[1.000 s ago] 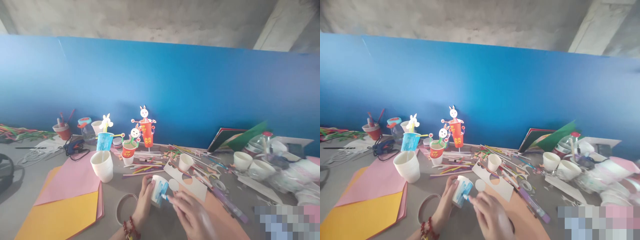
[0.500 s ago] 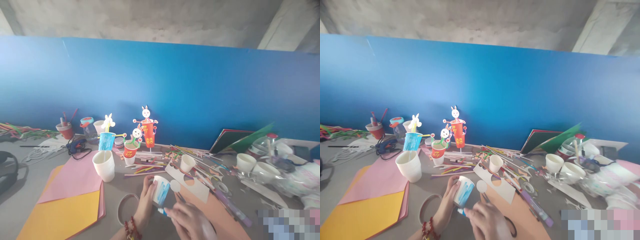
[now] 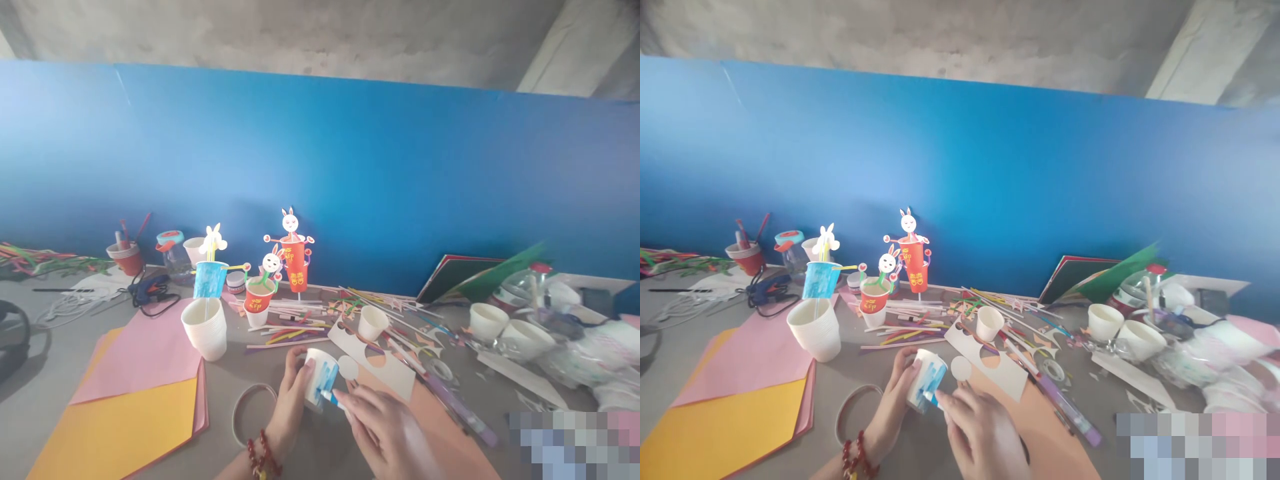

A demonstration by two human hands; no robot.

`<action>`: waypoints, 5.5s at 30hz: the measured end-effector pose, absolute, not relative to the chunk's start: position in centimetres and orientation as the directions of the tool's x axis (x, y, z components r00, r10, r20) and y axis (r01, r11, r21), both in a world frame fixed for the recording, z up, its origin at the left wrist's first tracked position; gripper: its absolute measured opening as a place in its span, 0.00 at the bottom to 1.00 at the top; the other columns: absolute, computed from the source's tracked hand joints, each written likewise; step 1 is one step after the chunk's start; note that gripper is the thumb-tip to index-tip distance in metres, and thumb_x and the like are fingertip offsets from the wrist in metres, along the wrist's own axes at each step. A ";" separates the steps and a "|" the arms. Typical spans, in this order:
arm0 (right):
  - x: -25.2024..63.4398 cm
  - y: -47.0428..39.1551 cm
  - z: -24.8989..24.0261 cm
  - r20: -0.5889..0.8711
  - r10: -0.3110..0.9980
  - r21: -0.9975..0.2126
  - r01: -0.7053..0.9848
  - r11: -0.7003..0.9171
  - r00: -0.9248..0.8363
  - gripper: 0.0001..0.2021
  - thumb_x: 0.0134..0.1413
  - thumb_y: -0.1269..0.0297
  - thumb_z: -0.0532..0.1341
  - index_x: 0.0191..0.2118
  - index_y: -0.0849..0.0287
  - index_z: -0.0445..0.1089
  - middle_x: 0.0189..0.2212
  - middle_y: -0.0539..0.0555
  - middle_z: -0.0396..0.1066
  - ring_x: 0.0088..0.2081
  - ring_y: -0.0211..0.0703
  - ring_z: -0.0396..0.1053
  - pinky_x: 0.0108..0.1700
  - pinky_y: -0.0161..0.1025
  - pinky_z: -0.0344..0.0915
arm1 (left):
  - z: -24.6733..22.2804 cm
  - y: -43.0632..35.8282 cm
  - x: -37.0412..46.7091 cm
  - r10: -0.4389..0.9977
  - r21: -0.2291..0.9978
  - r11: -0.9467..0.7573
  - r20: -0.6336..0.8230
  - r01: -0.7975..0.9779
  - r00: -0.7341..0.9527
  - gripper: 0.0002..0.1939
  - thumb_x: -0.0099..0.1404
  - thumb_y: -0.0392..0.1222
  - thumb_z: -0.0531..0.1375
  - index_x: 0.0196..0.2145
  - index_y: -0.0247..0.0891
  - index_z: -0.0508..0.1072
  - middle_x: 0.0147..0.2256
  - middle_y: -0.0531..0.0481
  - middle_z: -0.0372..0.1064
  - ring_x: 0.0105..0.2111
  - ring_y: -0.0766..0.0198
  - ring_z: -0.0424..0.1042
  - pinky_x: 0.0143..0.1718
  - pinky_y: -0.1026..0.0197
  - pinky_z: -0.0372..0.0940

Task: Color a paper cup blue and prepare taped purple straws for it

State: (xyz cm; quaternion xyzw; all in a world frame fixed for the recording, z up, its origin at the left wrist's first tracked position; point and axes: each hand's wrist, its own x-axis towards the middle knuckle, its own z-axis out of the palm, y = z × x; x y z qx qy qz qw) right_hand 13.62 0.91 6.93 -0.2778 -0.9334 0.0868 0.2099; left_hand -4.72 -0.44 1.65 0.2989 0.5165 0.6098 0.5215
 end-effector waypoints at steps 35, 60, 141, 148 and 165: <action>13.7 0.5 7.8 0.263 0.566 -0.289 0.495 0.819 -0.782 0.22 0.60 0.73 0.52 0.55 0.51 0.71 0.28 0.49 0.75 0.22 0.38 0.73 0.23 0.30 0.61 | 2.1 -0.7 -4.6 0.947 0.952 0.066 -0.153 -0.298 -0.281 0.21 0.64 0.57 0.57 0.49 0.45 0.60 0.39 0.50 0.68 0.38 0.58 0.69 0.38 0.59 0.64; 13.8 0.0 6.0 0.375 0.550 -0.300 0.464 0.834 -0.746 0.18 0.62 0.71 0.53 0.52 0.49 0.72 0.24 0.48 0.74 0.20 0.37 0.71 0.22 0.28 0.63 | 1.7 -0.3 -4.6 0.935 0.938 0.094 -0.199 -0.335 -0.294 0.24 0.61 0.62 0.58 0.47 0.46 0.60 0.35 0.52 0.68 0.34 0.58 0.69 0.35 0.60 0.62; 13.9 2.7 7.7 0.429 0.654 -0.319 0.572 0.755 -0.624 0.16 0.67 0.64 0.51 0.50 0.48 0.75 0.29 0.51 0.79 0.26 0.40 0.77 0.28 0.29 0.70 | 2.0 -0.7 -4.4 0.958 0.963 0.034 -0.108 -0.269 -0.265 0.20 0.63 0.59 0.58 0.45 0.44 0.63 0.39 0.49 0.70 0.38 0.56 0.70 0.39 0.58 0.65; 13.8 1.9 8.2 0.343 0.646 -0.347 0.547 0.762 -0.682 0.17 0.68 0.65 0.50 0.51 0.49 0.74 0.32 0.52 0.79 0.29 0.41 0.78 0.29 0.29 0.69 | 2.0 -0.8 -4.4 0.961 0.960 0.039 -0.112 -0.277 -0.253 0.21 0.63 0.59 0.58 0.47 0.44 0.62 0.38 0.50 0.69 0.37 0.56 0.70 0.38 0.58 0.64; 14.1 2.0 7.9 0.446 0.633 -0.355 0.524 0.774 -0.633 0.17 0.69 0.64 0.50 0.56 0.47 0.71 0.32 0.51 0.80 0.27 0.39 0.78 0.29 0.28 0.71 | 2.6 -0.6 -5.0 0.953 0.964 0.008 -0.088 -0.268 -0.289 0.20 0.63 0.53 0.58 0.50 0.45 0.64 0.47 0.47 0.69 0.47 0.52 0.69 0.47 0.57 0.62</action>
